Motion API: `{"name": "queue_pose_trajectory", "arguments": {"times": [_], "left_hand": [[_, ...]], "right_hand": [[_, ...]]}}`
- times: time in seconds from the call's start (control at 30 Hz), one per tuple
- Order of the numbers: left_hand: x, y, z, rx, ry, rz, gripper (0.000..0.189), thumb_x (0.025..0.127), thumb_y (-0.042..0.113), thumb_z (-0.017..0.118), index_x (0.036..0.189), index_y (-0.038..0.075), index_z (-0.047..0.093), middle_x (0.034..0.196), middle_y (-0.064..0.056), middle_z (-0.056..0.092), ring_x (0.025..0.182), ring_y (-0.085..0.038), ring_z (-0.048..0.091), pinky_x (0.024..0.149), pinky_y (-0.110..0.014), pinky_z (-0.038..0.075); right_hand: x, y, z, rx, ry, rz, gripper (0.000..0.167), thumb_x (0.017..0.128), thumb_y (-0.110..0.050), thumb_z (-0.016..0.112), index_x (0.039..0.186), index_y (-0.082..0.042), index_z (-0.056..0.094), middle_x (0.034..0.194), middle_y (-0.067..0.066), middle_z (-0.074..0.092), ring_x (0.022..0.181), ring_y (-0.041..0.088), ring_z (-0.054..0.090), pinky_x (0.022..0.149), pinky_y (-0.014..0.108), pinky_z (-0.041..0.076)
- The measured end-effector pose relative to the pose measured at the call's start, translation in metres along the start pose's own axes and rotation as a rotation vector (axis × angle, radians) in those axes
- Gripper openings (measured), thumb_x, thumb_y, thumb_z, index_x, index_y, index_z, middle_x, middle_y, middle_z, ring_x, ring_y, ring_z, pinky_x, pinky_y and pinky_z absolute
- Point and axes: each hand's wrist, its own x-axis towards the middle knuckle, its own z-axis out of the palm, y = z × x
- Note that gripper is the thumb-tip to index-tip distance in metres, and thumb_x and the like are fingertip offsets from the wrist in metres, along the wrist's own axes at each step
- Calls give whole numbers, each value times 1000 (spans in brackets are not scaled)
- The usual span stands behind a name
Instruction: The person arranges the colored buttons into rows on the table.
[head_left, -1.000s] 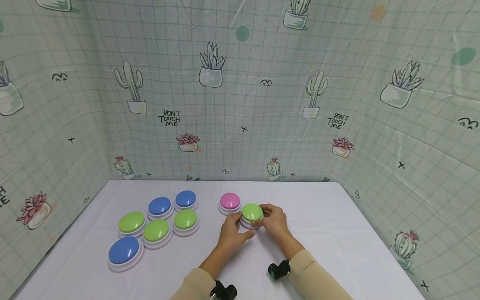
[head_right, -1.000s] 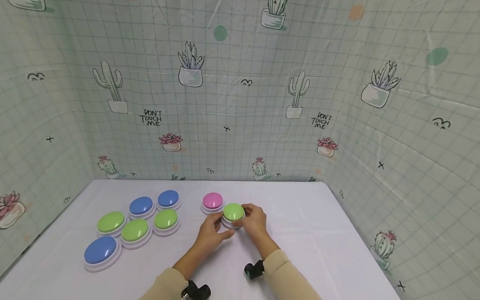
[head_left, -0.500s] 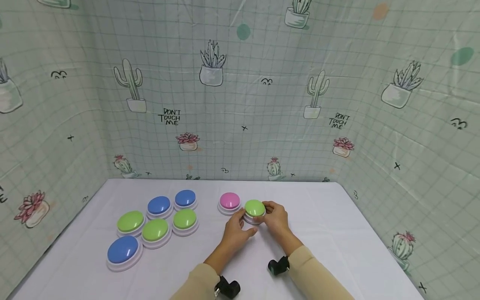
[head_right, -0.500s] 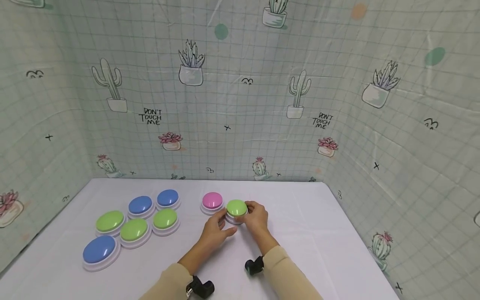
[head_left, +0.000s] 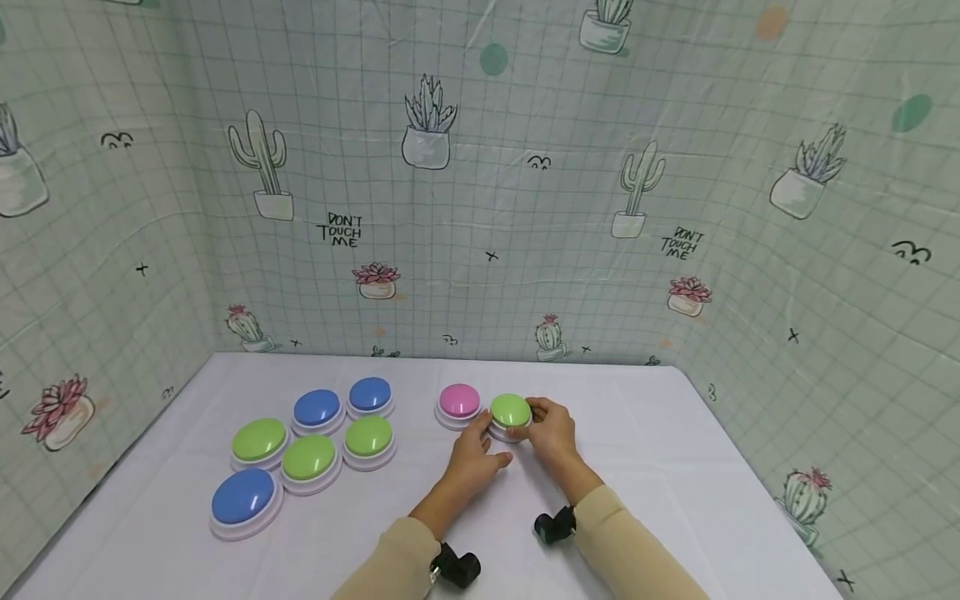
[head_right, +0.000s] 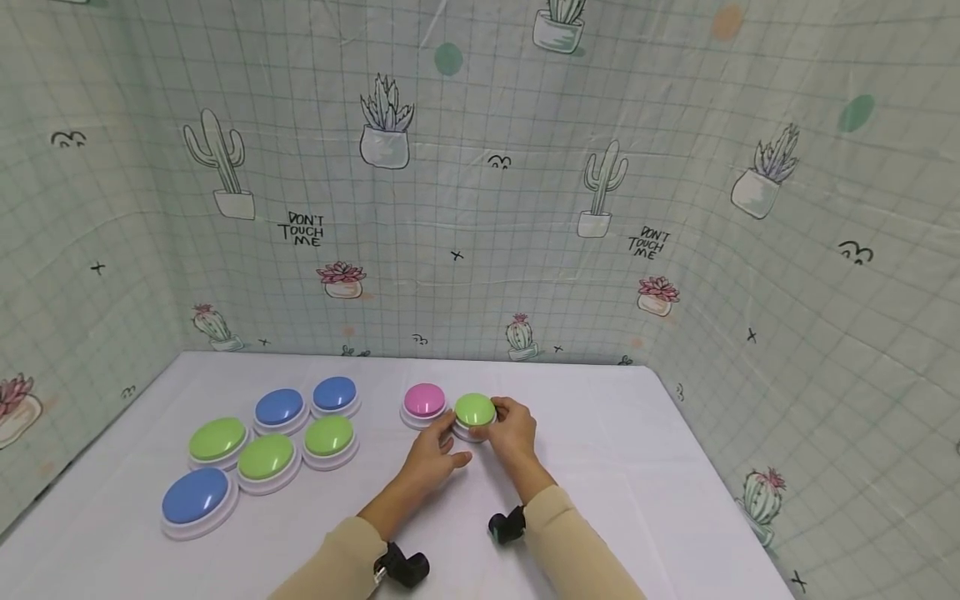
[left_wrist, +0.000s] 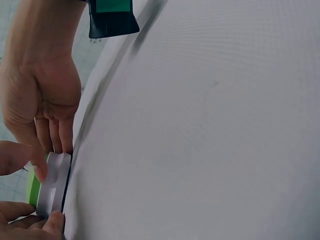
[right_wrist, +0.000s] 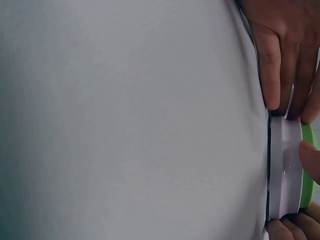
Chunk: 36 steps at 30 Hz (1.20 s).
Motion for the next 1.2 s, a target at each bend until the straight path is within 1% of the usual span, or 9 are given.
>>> {"name": "queue_pose_trajectory", "arguments": {"times": [0.33,0.4,0.73,0.93,1.2], "left_hand": [[5,0,-1,-16,-16,-12,83,86,-10,75,156,-16,31,167,-31,24,149,-47,37,119,-49,40],[5,-1,0,-16,-18,-15,84,87,-9,76,156,-15,30,167,-31,23,149,-48,37,119,-49,39],[6,0,1,2,-28,-11,84,87,-8,77,156,-16,29,169,-30,19,147,-49,38,120,-51,39],[7,-3,2,-1,-37,-6,84,88,-7,77,157,-15,29,170,-29,18,147,-49,39,119,-51,39],[9,-6,4,-22,-40,-12,84,88,-8,77,157,-15,29,170,-28,17,147,-49,39,119,-51,40]], "right_hand": [[8,-1,1,16,-16,-4,63,76,7,88,134,10,63,135,28,65,133,41,60,115,50,48],[9,-1,1,23,-19,8,64,76,7,88,135,10,63,136,28,65,134,40,59,116,49,47],[16,-2,1,35,-30,23,67,76,8,87,137,9,61,141,28,62,137,41,56,118,49,44],[20,-1,1,21,-29,20,67,76,8,87,138,9,61,141,28,61,137,41,56,117,49,45],[22,0,2,37,-30,35,68,77,9,86,139,8,60,142,27,61,138,40,55,118,48,43]]}}
